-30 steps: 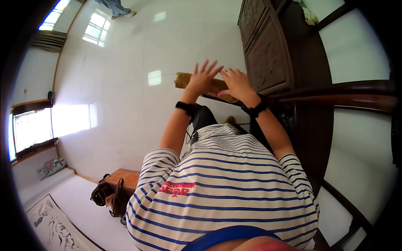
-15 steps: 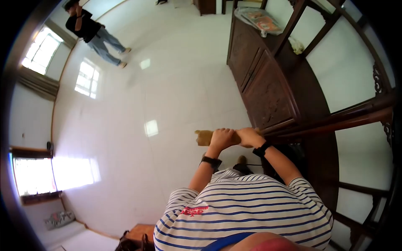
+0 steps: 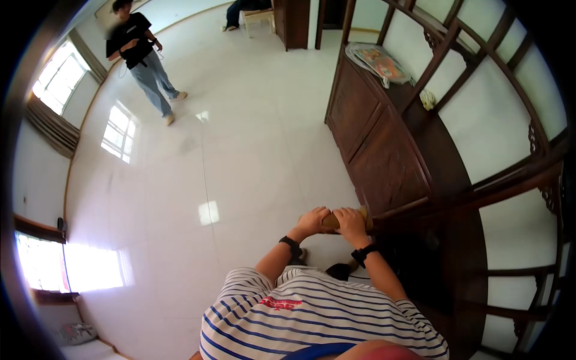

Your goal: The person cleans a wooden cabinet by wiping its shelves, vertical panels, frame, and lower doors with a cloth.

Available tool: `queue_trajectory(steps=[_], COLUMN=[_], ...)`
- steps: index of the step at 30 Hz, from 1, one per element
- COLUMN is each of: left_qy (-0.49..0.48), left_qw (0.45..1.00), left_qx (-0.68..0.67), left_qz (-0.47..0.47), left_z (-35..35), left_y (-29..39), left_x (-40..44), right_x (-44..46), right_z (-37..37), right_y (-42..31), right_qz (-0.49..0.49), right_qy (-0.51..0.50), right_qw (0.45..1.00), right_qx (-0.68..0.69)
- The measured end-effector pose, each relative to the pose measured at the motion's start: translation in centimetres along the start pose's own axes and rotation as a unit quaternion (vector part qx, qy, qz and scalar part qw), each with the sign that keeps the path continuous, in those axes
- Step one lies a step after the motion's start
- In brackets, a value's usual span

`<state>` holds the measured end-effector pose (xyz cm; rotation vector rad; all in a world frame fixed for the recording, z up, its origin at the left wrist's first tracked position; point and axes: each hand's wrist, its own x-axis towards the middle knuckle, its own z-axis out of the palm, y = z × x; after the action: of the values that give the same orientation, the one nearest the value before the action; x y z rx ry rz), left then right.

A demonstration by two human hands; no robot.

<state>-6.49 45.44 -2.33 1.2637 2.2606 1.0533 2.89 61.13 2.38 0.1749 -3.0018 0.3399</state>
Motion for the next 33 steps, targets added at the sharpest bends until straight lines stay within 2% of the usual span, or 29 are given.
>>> queue_trajectory(steps=[1,3,7,9,10,12,13,15,16,17,19,20,23,25,26,28,33], left_qy=[-0.017,-0.007,-0.022,-0.021,-0.016,0.012,0.021,0.028,0.089,0.090,0.098,0.096,0.148,0.129,0.131,0.062,0.144], left_qw=[1.000,0.998,0.998,1.000,1.000,0.985,0.985,0.954,0.943,0.927,0.936,0.937,0.938,0.953,0.954,0.984,0.962], left_qx=[-0.013,-0.066,-0.041,0.006,0.013,0.146,0.153,0.276,0.289,0.334,0.311,0.310,0.275,0.232,0.233,0.147,0.207], left_qz=[-0.018,-0.003,-0.041,0.020,0.018,0.086,0.081,0.117,0.138,0.142,0.131,0.128,0.151,0.145,0.139,0.077,0.106], left_z=[-0.3,-0.2,-0.3,-1.0,-1.4,-2.1,-2.6,-3.7,-2.9,-2.4,-1.3,-0.9,-0.1,-0.2,0.1,0.8,1.3], left_y=[0.2,0.1,0.5,0.7,0.9,1.3,1.7,3.9,4.2,4.7,5.5,5.8,6.4,6.9,6.7,6.0,4.7], left_x=[0.0,-0.2,-0.2,0.4,0.6,1.1,1.2,0.8,0.3,-0.1,-1.2,-1.5,-2.5,-2.5,-2.5,-2.2,-0.9], right_x=[-0.3,-0.5,-0.9,-0.5,-0.3,0.0,0.2,-0.1,-0.3,-0.5,-1.3,-1.7,-3.0,-3.6,-3.8,-3.6,-2.6], right_z=[0.4,-0.3,0.8,1.0,1.0,1.0,1.0,0.5,0.2,-0.2,-0.6,-0.8,-0.9,-0.7,-0.5,-0.1,1.1], right_y=[-0.1,-0.5,-0.1,0.4,0.5,1.0,1.2,1.1,1.1,1.0,0.9,1.0,1.1,0.8,0.7,0.7,0.9], right_qz=[-0.009,-0.022,-0.049,-0.034,-0.040,-0.062,-0.074,-0.105,-0.106,-0.105,-0.071,-0.071,-0.075,-0.087,-0.092,-0.094,-0.057], right_qy=[0.036,0.044,0.093,0.082,0.088,0.116,0.121,0.131,0.129,0.131,0.121,0.118,0.107,0.143,0.141,0.158,0.178], right_qw=[0.999,0.999,0.994,0.996,0.995,0.991,0.990,0.986,0.986,0.986,0.982,0.982,0.984,0.985,0.985,0.983,0.982], right_qx=[-0.025,-0.012,-0.028,-0.028,-0.026,-0.014,-0.012,-0.024,0.007,0.006,0.126,0.129,0.121,0.038,0.042,0.013,0.020])
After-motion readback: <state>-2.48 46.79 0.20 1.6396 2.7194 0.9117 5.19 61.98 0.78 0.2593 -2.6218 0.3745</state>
